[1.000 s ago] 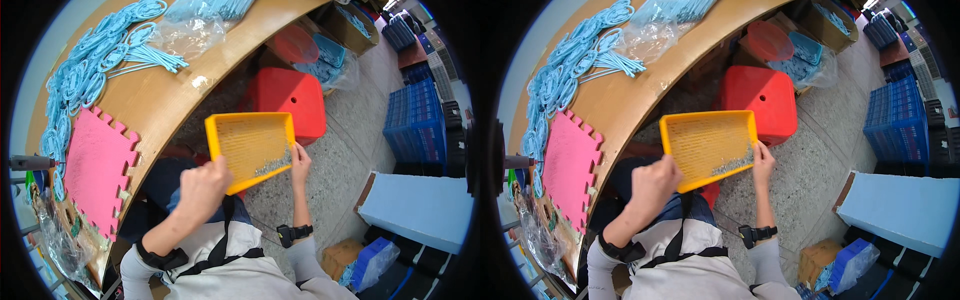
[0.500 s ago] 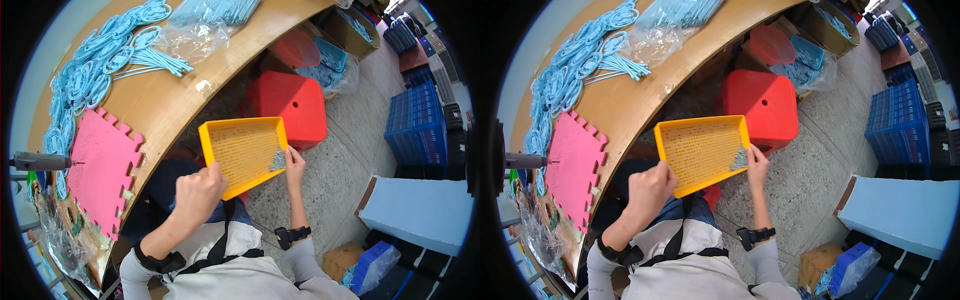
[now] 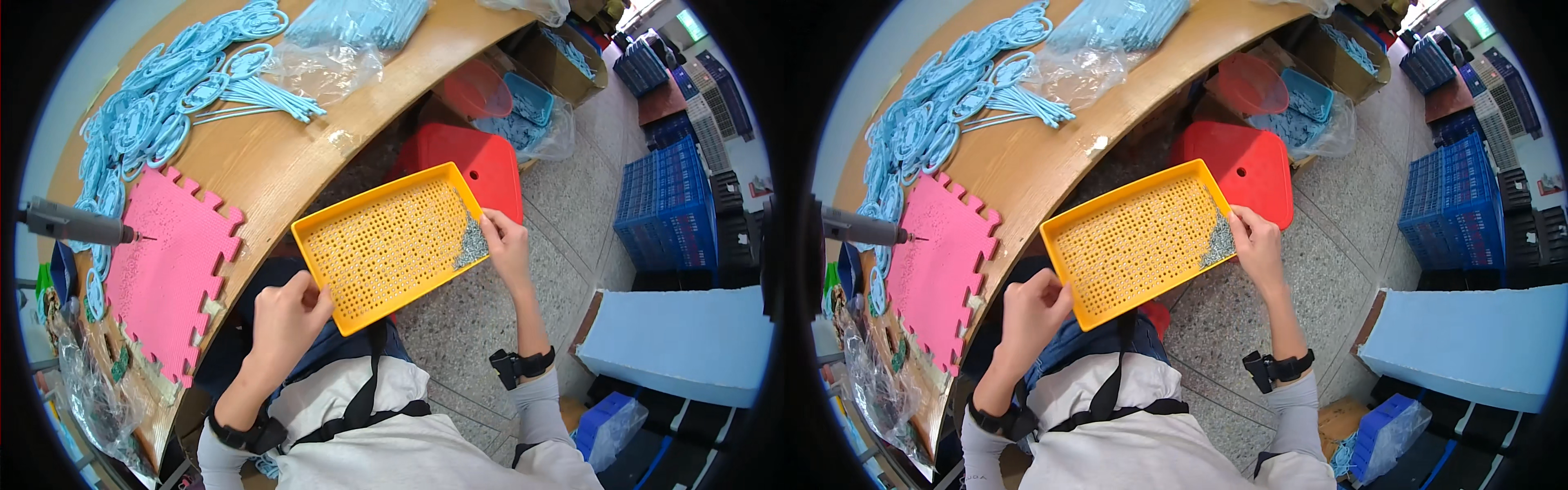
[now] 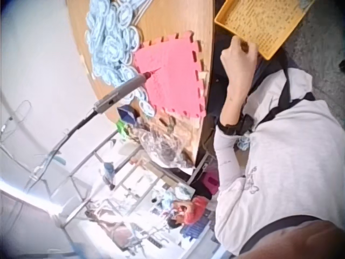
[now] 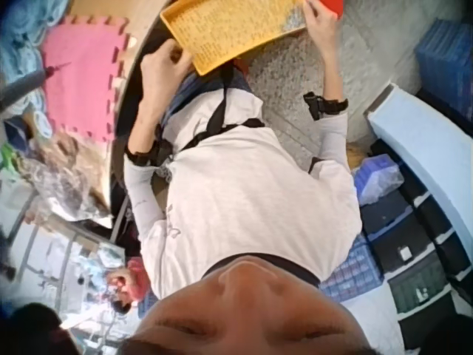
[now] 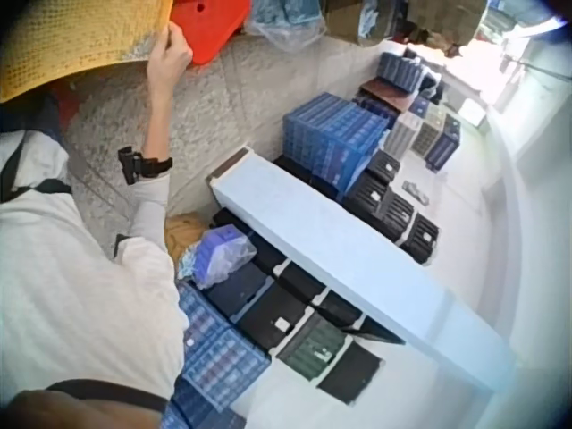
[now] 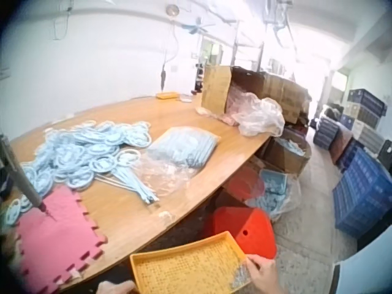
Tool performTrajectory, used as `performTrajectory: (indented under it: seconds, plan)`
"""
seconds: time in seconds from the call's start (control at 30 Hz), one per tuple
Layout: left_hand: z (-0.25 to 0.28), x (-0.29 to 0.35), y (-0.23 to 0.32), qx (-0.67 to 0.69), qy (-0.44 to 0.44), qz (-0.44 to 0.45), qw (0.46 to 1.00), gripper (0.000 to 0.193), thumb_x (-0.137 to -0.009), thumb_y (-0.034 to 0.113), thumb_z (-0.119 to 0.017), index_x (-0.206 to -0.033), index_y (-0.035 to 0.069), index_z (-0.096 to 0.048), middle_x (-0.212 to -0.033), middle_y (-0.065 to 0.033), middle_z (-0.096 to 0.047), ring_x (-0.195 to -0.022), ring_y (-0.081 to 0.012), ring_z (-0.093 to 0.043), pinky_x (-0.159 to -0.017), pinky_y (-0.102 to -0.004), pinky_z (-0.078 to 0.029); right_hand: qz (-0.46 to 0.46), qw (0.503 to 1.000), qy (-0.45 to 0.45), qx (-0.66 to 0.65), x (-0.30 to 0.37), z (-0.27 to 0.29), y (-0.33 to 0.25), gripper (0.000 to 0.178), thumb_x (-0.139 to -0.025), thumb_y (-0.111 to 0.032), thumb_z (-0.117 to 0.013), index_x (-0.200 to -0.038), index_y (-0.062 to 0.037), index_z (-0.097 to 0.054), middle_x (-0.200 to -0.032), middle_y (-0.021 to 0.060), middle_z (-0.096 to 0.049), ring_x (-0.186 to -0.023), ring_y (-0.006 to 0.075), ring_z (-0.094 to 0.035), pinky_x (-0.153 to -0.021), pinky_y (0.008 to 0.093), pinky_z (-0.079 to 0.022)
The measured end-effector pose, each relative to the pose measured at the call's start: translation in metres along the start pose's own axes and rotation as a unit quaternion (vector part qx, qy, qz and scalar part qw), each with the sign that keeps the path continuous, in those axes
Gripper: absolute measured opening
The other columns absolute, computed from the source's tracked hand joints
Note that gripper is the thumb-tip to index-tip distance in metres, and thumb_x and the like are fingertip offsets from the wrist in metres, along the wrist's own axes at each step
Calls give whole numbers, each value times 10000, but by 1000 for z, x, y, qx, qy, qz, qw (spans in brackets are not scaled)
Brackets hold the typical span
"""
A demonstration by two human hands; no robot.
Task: The person uses a handheld electric screwdriver to fasten screws into light blue plastic steering wheel components. They place small green circuit boards onto the plastic parts before securing them with screws. The person works at a wooden table cluttered with piles of plastic parts, circuit boards, and a yellow tray of screws.
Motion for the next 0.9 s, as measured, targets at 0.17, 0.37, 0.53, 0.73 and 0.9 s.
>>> performTrajectory:
  seconds: [0.17, 0.37, 0.53, 0.73, 0.9]
  plan:
    - [89, 31, 4, 29, 57, 100, 993, 289, -845, 133, -658, -617, -11, -553, -453, -53, -480, -400, -81, -463, -405, -248, -348, 113, 987, -99, -55, -27, 2, -87, 196, -886, -106, -579, -996, 42, -644, -772, 131, -670, -663, 124, -626, -596, 266, -470]
    - [121, 15, 5, 94, -177, 107, 974, 444, -944, 367, -520, -758, -30, -591, -528, -25, -517, -426, -74, -465, -406, -249, -339, 216, 907, -333, -142, -54, -57, -194, 205, -878, -114, -591, -998, 43, -647, -742, 75, -659, -651, 79, -567, -603, 249, -458]
    - [121, 55, -9, 153, -288, 186, 927, 430, -955, 300, -476, -793, -83, -587, -561, -72, -585, -453, -120, -580, -421, -250, -467, 260, 845, -456, -104, -48, -107, -247, 254, -902, -181, -589, -961, 55, -658, -765, 41, -661, -701, 65, -562, -631, 240, -459]
    - [146, 97, -16, 146, -204, 231, 940, 352, -937, 180, -437, -859, -135, -575, -649, -137, -645, -512, -173, -650, -461, -273, -542, 45, 795, -573, -193, -42, -147, -282, 669, -987, -514, -319, -1036, 68, -645, -589, -72, -328, -509, 28, -294, -452, 203, -241]
    - [171, 119, -26, 143, -144, 255, 945, 348, -923, 157, -426, -830, -141, -578, -644, -143, -642, -515, -177, -652, -461, -278, -544, 63, 781, -588, -199, -37, -162, -328, 826, -949, -628, -180, -992, 61, -634, -578, -61, -352, -469, 30, -320, -433, 187, -265]
Point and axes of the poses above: each hand's wrist, its own x-axis away from the middle knuckle, its own z-axis out of the back of the hand, y = z × x, the point moved 7 cm from there along -x, towards the middle knuckle
